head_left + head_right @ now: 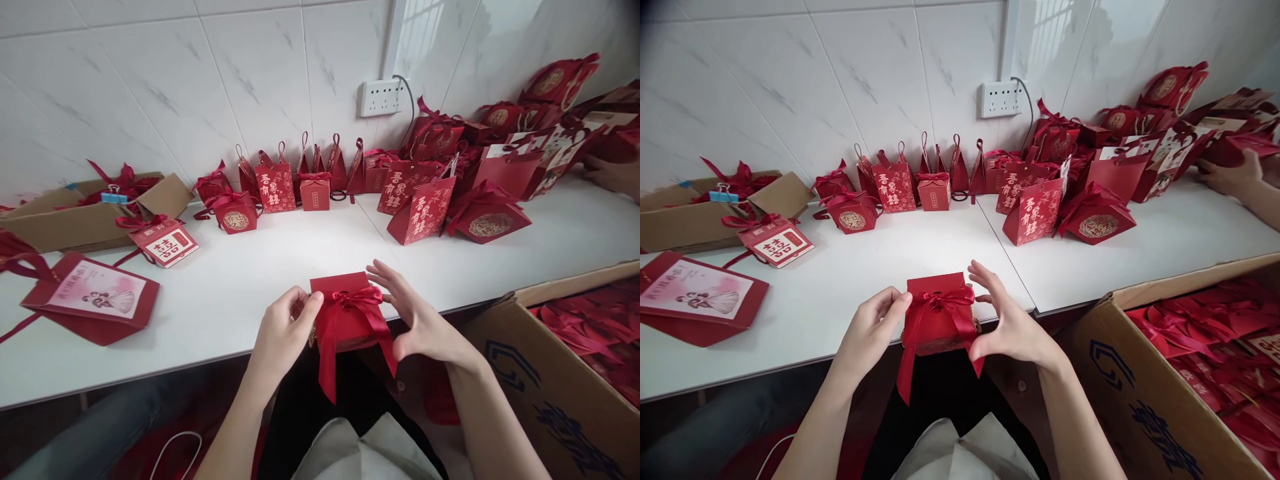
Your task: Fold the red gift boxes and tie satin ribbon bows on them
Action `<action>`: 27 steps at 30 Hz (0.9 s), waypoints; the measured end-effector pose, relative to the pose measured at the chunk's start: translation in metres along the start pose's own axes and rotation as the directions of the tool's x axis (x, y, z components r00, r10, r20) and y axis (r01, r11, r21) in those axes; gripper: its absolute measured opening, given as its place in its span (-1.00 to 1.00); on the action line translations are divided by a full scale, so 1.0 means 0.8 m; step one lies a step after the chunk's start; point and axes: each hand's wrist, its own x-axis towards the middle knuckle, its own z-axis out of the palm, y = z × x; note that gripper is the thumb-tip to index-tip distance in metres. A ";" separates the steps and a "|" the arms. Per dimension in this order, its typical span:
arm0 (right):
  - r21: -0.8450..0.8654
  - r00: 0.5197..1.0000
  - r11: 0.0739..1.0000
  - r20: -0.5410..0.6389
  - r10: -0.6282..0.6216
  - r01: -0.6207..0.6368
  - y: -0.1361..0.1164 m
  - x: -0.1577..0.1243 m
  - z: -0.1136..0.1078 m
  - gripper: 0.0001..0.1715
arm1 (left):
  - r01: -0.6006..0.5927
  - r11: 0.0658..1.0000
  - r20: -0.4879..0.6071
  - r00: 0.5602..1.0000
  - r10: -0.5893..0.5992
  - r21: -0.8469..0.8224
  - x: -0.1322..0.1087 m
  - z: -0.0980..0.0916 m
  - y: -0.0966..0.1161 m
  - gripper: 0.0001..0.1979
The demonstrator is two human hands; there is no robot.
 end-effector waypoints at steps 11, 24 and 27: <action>-0.229 1.000 0.973 -0.012 0.005 -0.008 -0.013 -0.003 0.027 0.17 | -0.001 0.959 -0.026 1.000 -0.006 -0.282 -0.005 0.010 -0.005 -0.69; -0.279 1.000 0.960 -0.012 -0.020 0.016 -0.015 -0.007 0.031 0.09 | -0.020 0.978 -0.054 0.999 0.009 -0.206 -0.009 0.012 -0.004 -0.70; -0.289 1.000 0.957 -0.012 -0.024 0.020 -0.014 -0.008 0.031 0.10 | -0.027 0.978 -0.065 0.998 0.013 -0.205 -0.008 0.014 -0.004 -0.64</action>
